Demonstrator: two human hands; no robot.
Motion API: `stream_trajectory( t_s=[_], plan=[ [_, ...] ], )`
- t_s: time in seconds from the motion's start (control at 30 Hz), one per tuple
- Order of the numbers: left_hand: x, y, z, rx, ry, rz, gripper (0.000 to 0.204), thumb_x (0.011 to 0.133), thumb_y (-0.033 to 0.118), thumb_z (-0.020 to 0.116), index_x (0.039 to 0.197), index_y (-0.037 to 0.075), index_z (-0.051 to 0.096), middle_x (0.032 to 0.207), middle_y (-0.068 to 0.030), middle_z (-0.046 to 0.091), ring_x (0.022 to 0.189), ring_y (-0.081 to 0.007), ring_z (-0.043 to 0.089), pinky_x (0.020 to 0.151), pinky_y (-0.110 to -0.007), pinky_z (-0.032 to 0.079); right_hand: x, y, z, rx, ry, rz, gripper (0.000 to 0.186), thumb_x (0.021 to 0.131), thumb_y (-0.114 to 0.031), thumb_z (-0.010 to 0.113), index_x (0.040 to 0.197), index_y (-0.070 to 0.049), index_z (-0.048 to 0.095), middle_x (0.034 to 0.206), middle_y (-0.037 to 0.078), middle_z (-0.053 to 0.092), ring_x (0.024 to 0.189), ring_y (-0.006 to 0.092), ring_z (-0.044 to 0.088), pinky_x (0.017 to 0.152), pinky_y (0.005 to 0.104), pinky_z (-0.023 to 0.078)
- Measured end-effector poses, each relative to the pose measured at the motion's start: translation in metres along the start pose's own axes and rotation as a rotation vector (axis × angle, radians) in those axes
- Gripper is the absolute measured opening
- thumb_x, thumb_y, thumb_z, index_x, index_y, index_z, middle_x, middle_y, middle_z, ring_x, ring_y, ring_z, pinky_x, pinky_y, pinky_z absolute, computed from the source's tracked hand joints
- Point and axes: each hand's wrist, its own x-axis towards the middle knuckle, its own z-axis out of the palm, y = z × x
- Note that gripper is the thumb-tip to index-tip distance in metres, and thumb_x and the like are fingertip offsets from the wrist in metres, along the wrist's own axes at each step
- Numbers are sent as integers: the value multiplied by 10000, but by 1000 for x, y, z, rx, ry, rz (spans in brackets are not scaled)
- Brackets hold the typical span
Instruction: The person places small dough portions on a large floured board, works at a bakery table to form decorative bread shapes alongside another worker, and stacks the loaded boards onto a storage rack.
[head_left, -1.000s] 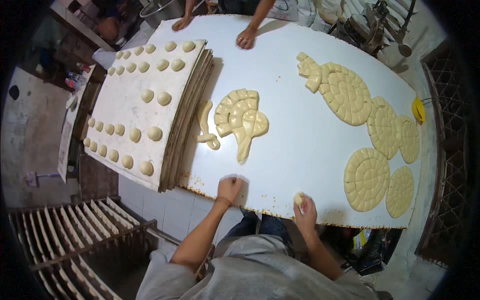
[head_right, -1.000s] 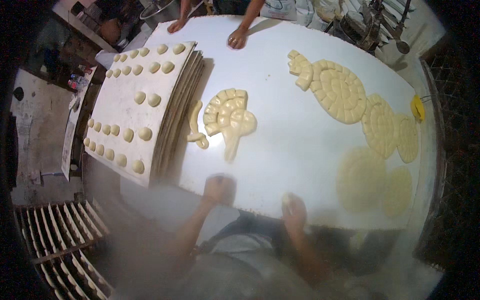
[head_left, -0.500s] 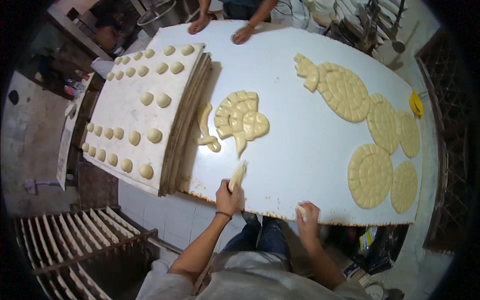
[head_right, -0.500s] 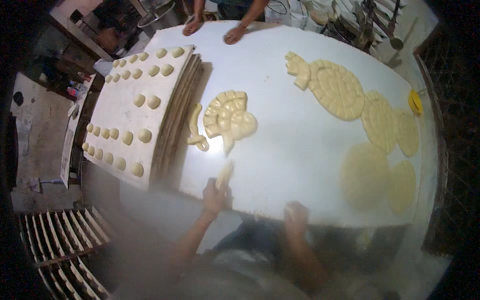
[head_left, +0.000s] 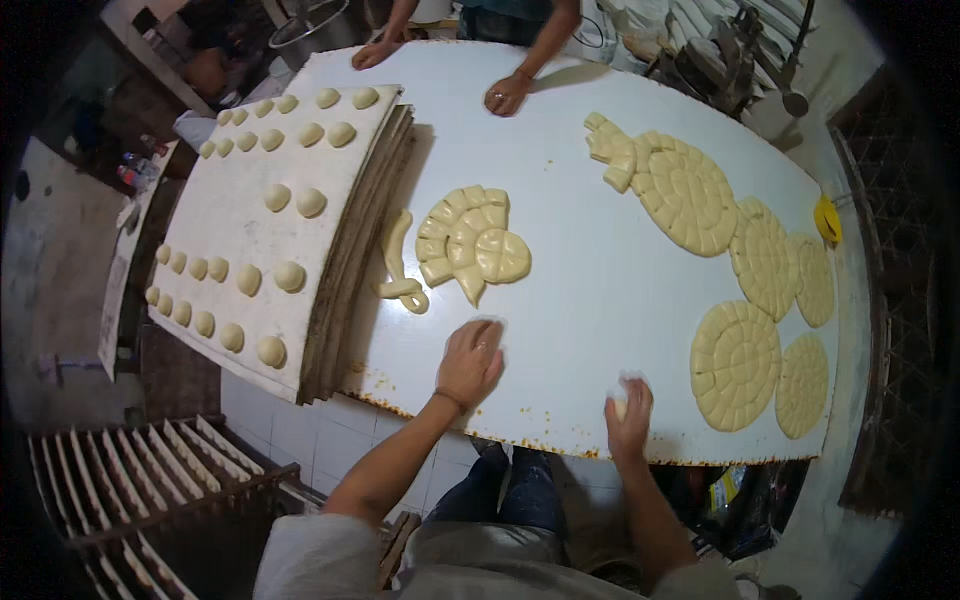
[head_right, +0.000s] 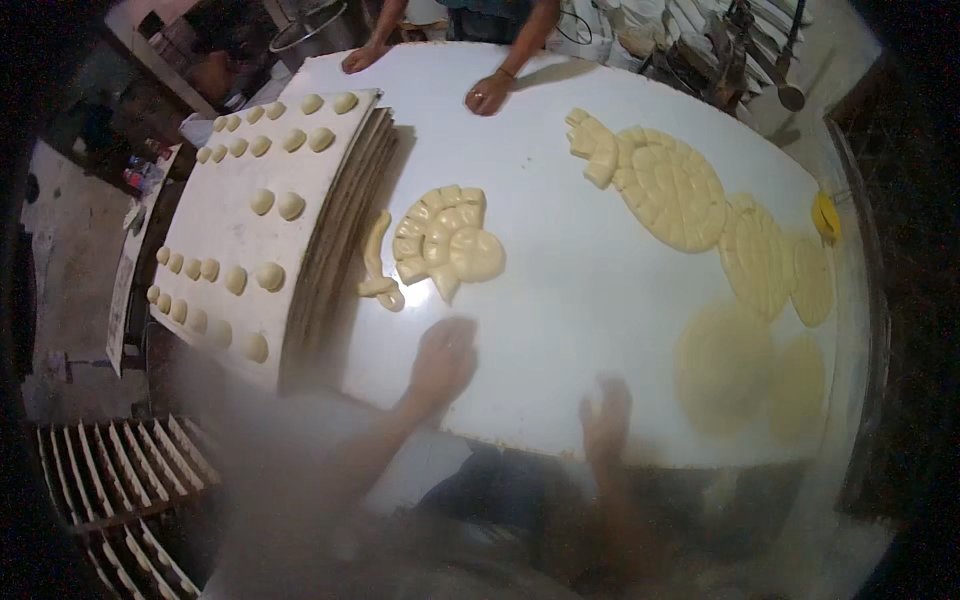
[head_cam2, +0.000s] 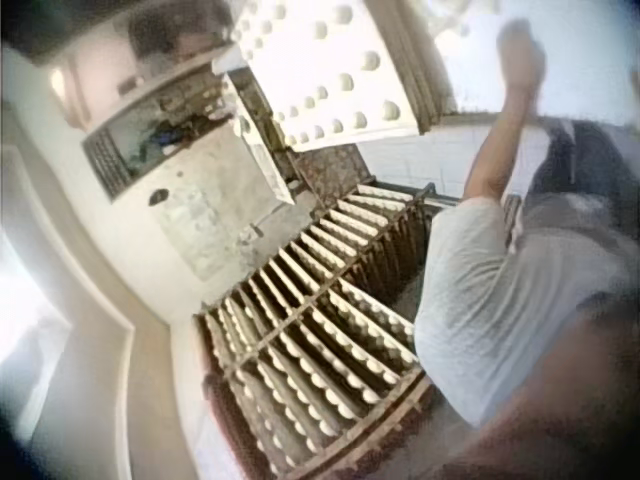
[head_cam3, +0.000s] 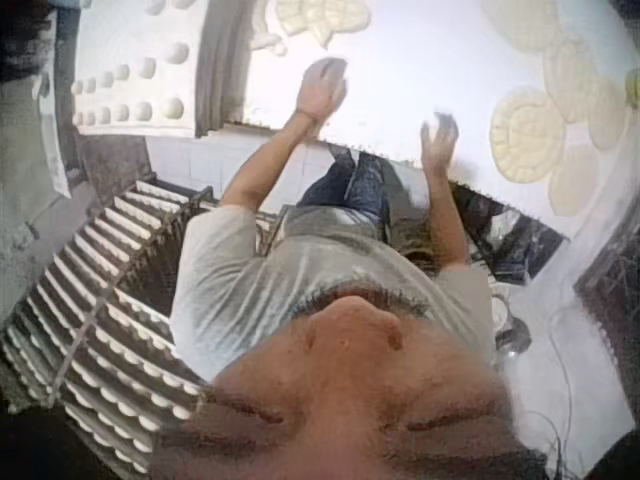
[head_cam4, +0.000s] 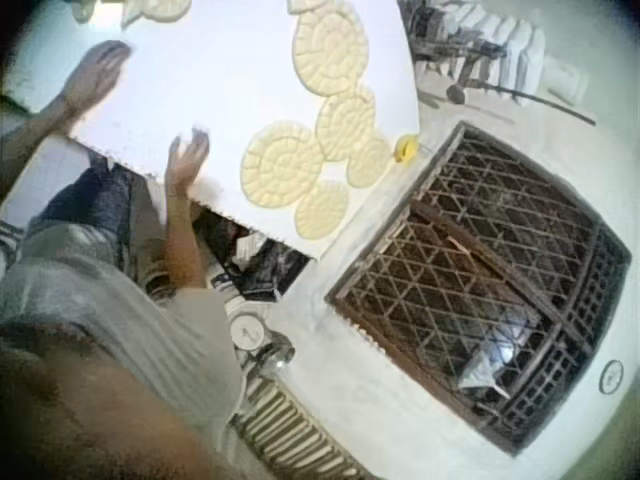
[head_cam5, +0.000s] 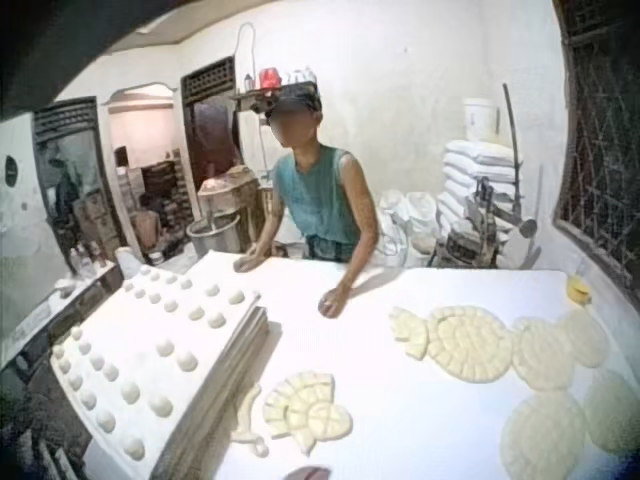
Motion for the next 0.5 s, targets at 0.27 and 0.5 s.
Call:
stream_trajectory(
  t_s=[0.27,0.5],
  plan=[
    [-106,-96,15,-361,-278,238,276,900,67,766,1175,83,766,1307,-93,721,1278,-323,656,1060,-422,568,-51,5,0,57,-199,-355,466,975,-73,736,1430,-52,639,1399,223,580,1351,405,547,1127,509,487],
    [-19,22,21,-206,-233,220,312,979,142,704,1267,25,719,1326,-151,704,1319,-345,615,1149,-441,490,7,-34,35,-119,-125,-183,397,1029,-167,673,1393,-11,651,1430,193,627,1436,407,500,1213,508,384]
  ],
)
